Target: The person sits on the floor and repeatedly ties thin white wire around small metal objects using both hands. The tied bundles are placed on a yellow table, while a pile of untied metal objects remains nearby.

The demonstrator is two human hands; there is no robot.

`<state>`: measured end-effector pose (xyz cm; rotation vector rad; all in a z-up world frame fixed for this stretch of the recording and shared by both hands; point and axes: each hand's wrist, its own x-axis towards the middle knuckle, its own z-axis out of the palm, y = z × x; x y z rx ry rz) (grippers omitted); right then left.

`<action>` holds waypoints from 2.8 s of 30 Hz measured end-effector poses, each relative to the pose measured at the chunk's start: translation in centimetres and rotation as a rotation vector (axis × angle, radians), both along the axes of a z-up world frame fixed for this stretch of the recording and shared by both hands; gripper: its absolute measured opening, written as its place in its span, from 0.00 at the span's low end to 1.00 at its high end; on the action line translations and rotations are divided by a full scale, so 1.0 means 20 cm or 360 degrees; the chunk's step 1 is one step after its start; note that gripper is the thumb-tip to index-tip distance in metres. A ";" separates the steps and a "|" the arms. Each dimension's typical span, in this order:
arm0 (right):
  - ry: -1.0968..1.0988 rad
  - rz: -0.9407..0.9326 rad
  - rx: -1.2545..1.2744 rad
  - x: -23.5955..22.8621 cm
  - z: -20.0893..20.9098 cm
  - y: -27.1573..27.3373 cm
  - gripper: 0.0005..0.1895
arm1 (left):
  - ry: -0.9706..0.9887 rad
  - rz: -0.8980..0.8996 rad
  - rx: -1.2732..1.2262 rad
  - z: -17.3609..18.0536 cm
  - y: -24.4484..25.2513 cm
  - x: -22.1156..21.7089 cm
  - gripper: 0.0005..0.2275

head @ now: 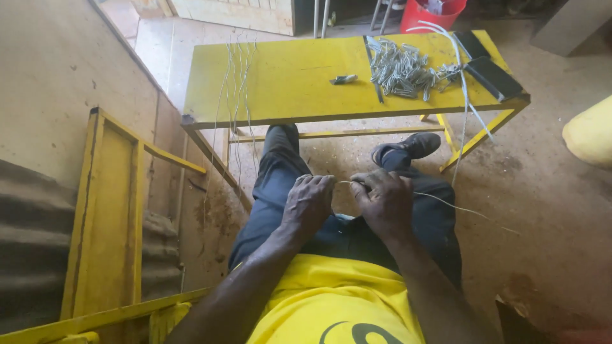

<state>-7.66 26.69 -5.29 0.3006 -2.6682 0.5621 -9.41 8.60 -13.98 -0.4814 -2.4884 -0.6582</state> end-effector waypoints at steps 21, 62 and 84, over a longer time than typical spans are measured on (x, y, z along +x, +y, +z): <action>-0.0086 0.0218 -0.0134 0.09 -0.07 -0.01 0.11 | -0.0272 -0.0010 0.0544 -0.17 -0.09 -0.04 0.10; 0.0315 -0.0312 -0.0098 0.43 0.51 -0.18 0.09 | 0.0135 -0.0428 0.0646 0.42 -0.12 0.05 0.11; 0.0342 0.0155 -0.0782 0.47 0.45 -0.33 0.05 | -0.1488 -0.0806 0.2997 0.84 -0.11 0.25 0.09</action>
